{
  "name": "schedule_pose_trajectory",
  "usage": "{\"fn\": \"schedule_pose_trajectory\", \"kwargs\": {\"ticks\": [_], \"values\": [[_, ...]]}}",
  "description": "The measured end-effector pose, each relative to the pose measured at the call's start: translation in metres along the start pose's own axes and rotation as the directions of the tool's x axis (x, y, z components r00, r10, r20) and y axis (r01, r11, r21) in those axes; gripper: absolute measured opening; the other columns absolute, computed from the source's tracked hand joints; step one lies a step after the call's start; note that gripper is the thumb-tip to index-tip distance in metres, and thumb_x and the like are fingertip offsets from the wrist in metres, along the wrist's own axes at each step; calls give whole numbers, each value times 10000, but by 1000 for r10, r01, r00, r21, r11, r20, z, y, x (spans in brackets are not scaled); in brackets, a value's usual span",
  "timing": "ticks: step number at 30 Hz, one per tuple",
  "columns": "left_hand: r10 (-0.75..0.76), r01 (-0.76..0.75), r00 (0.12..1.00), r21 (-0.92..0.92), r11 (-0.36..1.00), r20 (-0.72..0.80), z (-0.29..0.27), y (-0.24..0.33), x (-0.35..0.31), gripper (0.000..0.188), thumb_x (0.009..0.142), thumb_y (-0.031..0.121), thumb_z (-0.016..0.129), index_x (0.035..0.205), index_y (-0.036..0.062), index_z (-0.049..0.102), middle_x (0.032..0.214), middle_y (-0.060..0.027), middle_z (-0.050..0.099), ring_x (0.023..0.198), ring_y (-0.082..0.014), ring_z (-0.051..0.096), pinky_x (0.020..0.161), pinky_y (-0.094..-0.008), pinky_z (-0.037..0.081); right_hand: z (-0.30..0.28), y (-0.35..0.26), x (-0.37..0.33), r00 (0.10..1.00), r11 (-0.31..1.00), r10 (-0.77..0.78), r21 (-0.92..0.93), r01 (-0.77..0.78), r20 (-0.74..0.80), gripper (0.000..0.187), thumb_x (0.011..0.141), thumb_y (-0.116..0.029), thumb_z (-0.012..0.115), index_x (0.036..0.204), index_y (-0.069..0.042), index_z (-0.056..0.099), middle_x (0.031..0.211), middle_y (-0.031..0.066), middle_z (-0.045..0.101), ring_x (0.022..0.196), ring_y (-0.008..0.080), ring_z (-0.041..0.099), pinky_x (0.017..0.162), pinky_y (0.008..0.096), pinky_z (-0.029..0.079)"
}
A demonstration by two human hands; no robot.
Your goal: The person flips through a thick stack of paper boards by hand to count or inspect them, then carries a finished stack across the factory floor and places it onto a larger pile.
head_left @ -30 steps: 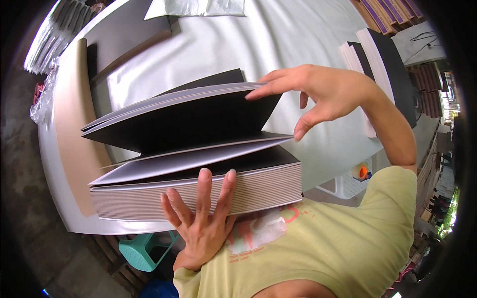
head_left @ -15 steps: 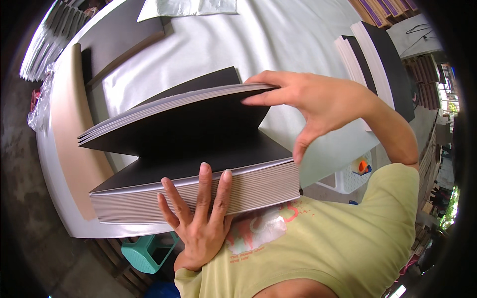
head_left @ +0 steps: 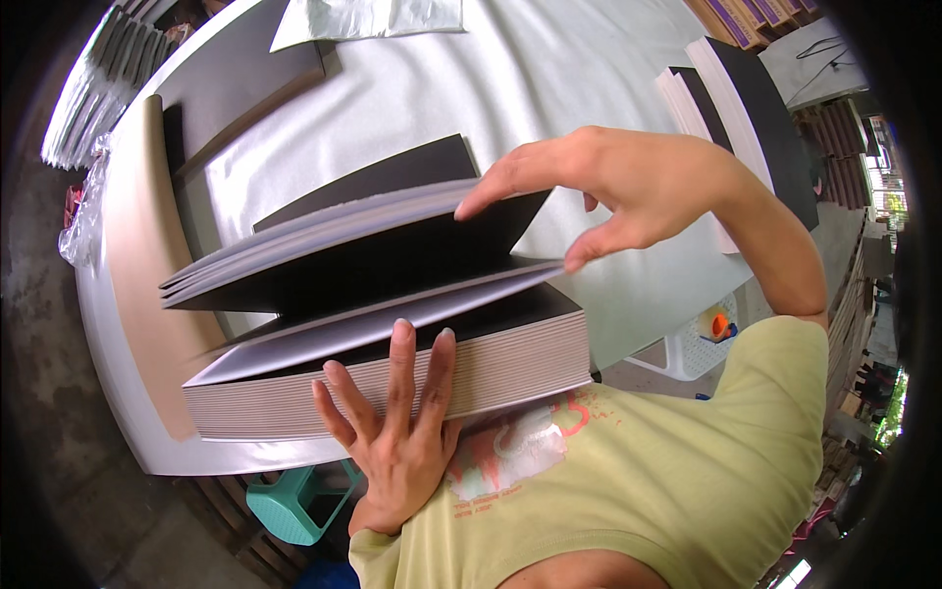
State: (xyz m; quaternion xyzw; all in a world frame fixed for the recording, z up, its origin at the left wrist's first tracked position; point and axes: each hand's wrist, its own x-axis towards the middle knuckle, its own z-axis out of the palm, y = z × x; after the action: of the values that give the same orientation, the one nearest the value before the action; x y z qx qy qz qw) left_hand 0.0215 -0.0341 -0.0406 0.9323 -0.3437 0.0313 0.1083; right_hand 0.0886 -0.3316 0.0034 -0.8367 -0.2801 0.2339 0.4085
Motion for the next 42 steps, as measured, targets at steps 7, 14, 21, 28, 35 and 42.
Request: {"fn": "schedule_pose_trajectory", "kwargs": {"ticks": [7, 14, 21, 28, 35, 42], "values": [[1, -1, 1000, -3, 1000, 23, 1, 0, -2, 890, 483, 56, 766, 1314, 263, 524, 1420, 59, 437, 1395, -427, 133, 1138, -539, 43, 12, -7, -10, 986, 976, 156, -163, -144, 66, 523, 751, -129, 697, 1246, -47, 549, 1328, 218, 466, 1168, 363, 508, 955, 392, 436], [-2, 3, 1000, -29, 1000, 21, 0, 1, 0, 911, 483, 39, 771, 1326, 262, 510, 1434, 53, 420, 1401, -429, 106, 1137, -540, 35, 16, 2, -9, 993, 963, 103, -242, -116, -63, 895, 521, -336, 875, 1275, -16, 512, 1392, 243, 375, 1143, 355, 532, 930, 378, 464], [-4, 4, 1000, -20, 1000, 19, 0, 0, 0, 909, 486, 77, 794, 1330, 258, 507, 1434, 50, 419, 1402, -427, 103, 1136, -543, 43, 15, -1, -8, 987, 955, 156, -252, -160, -36, 908, 524, -304, 873, 1311, -72, 486, 1393, 208, 371, 1200, 359, 476, 982, 386, 421], [16, -16, 1000, -7, 1000, 4, 0, 0, -3, 882, 504, 128, 806, 1325, 259, 514, 1441, 55, 407, 1406, -407, 103, 1138, -540, 51, 10, 3, -7, 988, 963, 152, -222, -152, -21, 916, 542, -302, 868, 1331, -76, 463, 1377, 232, 378, 1193, 374, 477, 976, 391, 420], [20, -21, 999, 28, 999, 45, 1, -1, -3, 613, 686, 233, 679, 1288, 230, 566, 1427, 88, 422, 1406, -412, 104, 1122, -551, -32, 10, 8, -6, 988, 968, 156, -197, -155, -14, 962, 522, -329, 881, 1336, -48, 453, 1381, 265, 346, 1100, 361, 524, 924, 375, 448], [8, -9, 998, 5, 1000, 65, 0, 0, -4, 637, 703, 225, 667, 1325, 225, 526, 1421, 88, 431, 1407, -393, 130, 1121, -549, -42, 15, 10, -4, 994, 943, 97, -314, -105, -43, 1020, 496, -344, 894, 1336, 7, 435, 1396, 290, 303, 946, 324, 624, 835, 350, 509]]}}
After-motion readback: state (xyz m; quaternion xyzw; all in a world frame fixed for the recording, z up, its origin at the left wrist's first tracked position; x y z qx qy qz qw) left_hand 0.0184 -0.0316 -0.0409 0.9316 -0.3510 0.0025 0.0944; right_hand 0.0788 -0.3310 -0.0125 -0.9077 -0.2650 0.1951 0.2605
